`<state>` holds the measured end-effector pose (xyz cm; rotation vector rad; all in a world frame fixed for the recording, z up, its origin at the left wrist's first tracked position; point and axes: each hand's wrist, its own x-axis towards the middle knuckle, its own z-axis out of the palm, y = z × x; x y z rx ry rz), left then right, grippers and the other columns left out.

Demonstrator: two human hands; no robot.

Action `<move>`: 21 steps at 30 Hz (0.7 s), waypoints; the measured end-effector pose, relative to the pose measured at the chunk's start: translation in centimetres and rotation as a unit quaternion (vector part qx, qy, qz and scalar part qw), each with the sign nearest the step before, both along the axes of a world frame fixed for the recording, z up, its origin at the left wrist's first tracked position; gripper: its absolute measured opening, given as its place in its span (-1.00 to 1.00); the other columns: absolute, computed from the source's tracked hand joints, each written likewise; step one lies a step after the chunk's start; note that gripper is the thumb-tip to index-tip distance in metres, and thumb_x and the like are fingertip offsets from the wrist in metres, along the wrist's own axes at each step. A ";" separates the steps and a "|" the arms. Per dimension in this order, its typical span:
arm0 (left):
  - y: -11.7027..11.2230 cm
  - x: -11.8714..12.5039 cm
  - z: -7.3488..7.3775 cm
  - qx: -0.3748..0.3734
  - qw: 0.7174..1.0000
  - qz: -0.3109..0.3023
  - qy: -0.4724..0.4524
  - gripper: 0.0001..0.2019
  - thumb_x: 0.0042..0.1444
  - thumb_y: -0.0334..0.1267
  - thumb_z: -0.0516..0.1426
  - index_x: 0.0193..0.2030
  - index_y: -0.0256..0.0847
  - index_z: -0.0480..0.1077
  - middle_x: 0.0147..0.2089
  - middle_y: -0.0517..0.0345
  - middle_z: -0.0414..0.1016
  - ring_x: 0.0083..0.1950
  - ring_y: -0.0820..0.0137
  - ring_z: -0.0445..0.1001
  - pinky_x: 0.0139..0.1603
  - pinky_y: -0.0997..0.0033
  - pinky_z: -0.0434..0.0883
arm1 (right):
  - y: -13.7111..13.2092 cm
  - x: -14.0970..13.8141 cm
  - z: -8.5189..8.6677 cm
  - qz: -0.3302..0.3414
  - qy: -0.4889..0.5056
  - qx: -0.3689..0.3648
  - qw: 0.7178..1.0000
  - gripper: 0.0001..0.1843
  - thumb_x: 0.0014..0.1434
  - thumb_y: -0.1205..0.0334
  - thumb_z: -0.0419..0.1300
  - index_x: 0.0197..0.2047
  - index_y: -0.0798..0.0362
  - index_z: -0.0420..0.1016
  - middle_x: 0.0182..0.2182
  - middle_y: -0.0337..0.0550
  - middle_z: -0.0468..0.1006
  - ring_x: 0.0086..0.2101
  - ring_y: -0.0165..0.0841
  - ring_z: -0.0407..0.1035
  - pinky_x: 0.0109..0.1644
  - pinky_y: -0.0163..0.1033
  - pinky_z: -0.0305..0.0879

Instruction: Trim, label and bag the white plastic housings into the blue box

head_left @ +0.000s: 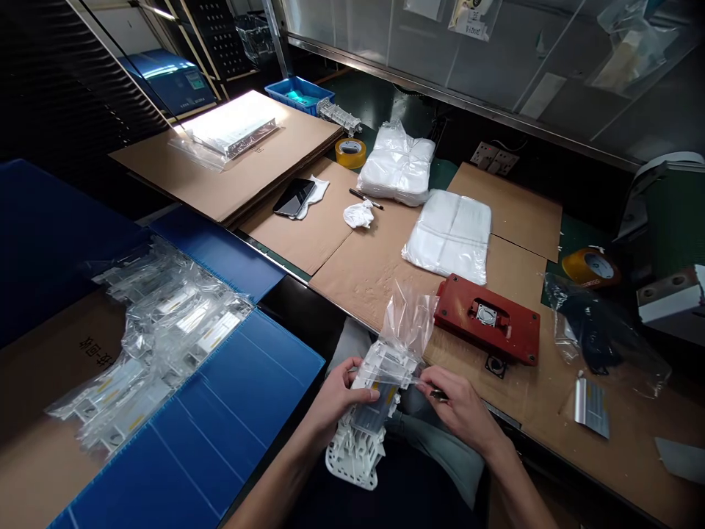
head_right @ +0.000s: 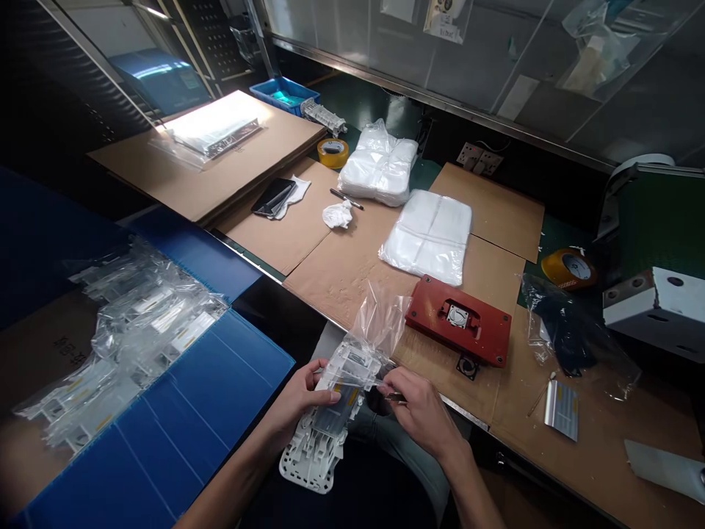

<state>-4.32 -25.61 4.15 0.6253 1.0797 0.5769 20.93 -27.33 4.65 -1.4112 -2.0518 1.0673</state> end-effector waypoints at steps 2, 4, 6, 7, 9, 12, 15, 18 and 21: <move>-0.5 0.3 -0.3 -0.016 1.000 0.023 -0.005 -0.55 -0.09 -0.25 0.37 -0.11 -0.19 0.27 -0.24 0.01 0.62 -0.32 0.21 0.58 -0.29 0.25 0.50 | -0.4 -0.4 0.1 -0.019 0.008 -0.007 1.000 -0.78 0.41 0.21 0.03 -0.27 -0.01 0.41 -0.39 -0.21 0.51 -0.40 -0.35 0.39 -0.34 -0.29 0.28; -1.0 0.6 -0.8 -0.025 0.999 0.046 0.003 -0.53 -0.06 -0.25 0.36 -0.06 -0.20 0.27 -0.20 0.00 0.63 -0.31 0.23 0.59 -0.27 0.26 0.50 | -1.1 -1.0 0.5 -0.032 0.019 -0.010 0.999 -0.75 0.43 0.20 0.00 -0.27 -0.02 0.42 -0.43 -0.22 0.52 -0.41 -0.35 0.41 -0.37 -0.30 0.27; -1.4 1.1 -1.3 -0.031 0.997 0.069 0.020 -0.51 -0.06 -0.24 0.37 -0.03 -0.21 0.28 -0.21 0.02 0.62 -0.33 0.26 0.57 -0.29 0.30 0.48 | -2.0 -2.2 1.0 -0.032 0.031 -0.006 0.999 -0.72 0.44 0.21 -0.04 -0.26 -0.03 0.43 -0.44 -0.21 0.52 -0.42 -0.34 0.42 -0.37 -0.29 0.26; -1.6 1.4 -1.6 -0.033 0.996 0.078 0.029 -0.51 -0.07 -0.24 0.38 -0.03 -0.22 0.30 -0.23 0.04 0.61 -0.35 0.28 0.56 -0.31 0.33 0.46 | -2.6 -3.0 1.3 -0.025 0.037 0.000 0.999 -0.72 0.44 0.23 -0.05 -0.25 -0.03 0.43 -0.44 -0.19 0.52 -0.42 -0.34 0.42 -0.36 -0.28 0.26; -1.8 1.8 -2.1 -0.032 0.994 0.093 0.040 -0.50 -0.13 -0.24 0.42 -0.07 -0.24 0.35 -0.27 0.07 0.60 -0.36 0.31 0.53 -0.33 0.38 0.42 | -3.6 -4.8 1.5 0.004 0.050 0.014 0.999 -0.75 0.41 0.26 -0.02 -0.28 -0.03 0.43 -0.46 -0.19 0.51 -0.44 -0.33 0.41 -0.35 -0.25 0.25; -1.9 1.9 -2.5 -0.026 0.993 0.110 0.037 -0.56 -0.12 -0.15 0.43 -0.14 -0.26 0.43 -0.27 0.10 0.58 -0.31 0.35 0.48 -0.31 0.46 0.37 | -4.5 -6.9 1.5 0.039 0.063 0.028 0.997 -0.79 0.35 0.31 0.05 -0.34 -0.03 0.40 -0.48 -0.19 0.48 -0.45 -0.32 0.37 -0.34 -0.23 0.21; -1.9 1.5 -2.8 -0.052 0.991 0.122 0.019 -0.59 0.06 0.09 0.28 -0.24 -0.28 0.48 -0.37 0.13 0.53 -0.37 0.36 0.42 -0.36 0.45 0.33 | -4.4 -7.4 0.9 0.008 0.062 0.021 0.998 -0.81 0.35 0.34 0.05 -0.28 0.00 0.45 -0.33 -0.09 0.52 -0.32 -0.26 0.41 -0.24 -0.20 0.27; -2.1 0.9 -3.5 -0.095 0.989 0.117 -0.009 -0.59 0.11 0.08 0.25 -0.30 -0.32 0.50 -0.42 0.09 0.51 -0.38 0.34 0.43 -0.33 0.39 0.38 | -4.1 -6.4 -0.5 -0.035 0.071 -0.007 0.997 -0.81 0.37 0.30 0.05 -0.19 0.02 0.51 -0.29 -0.08 0.53 -0.28 -0.27 0.43 -0.20 -0.21 0.32; -2.7 0.6 -4.6 -0.123 0.986 0.107 -0.033 -0.76 0.10 -0.15 0.30 -0.32 -0.33 0.49 -0.43 0.12 0.51 -0.41 0.41 0.43 -0.30 0.38 0.42 | -4.6 -5.2 -2.3 -0.048 0.092 -0.050 0.993 -0.81 0.38 0.21 0.09 -0.18 0.00 0.53 -0.40 -0.19 0.54 -0.41 -0.35 0.43 -0.33 -0.31 0.34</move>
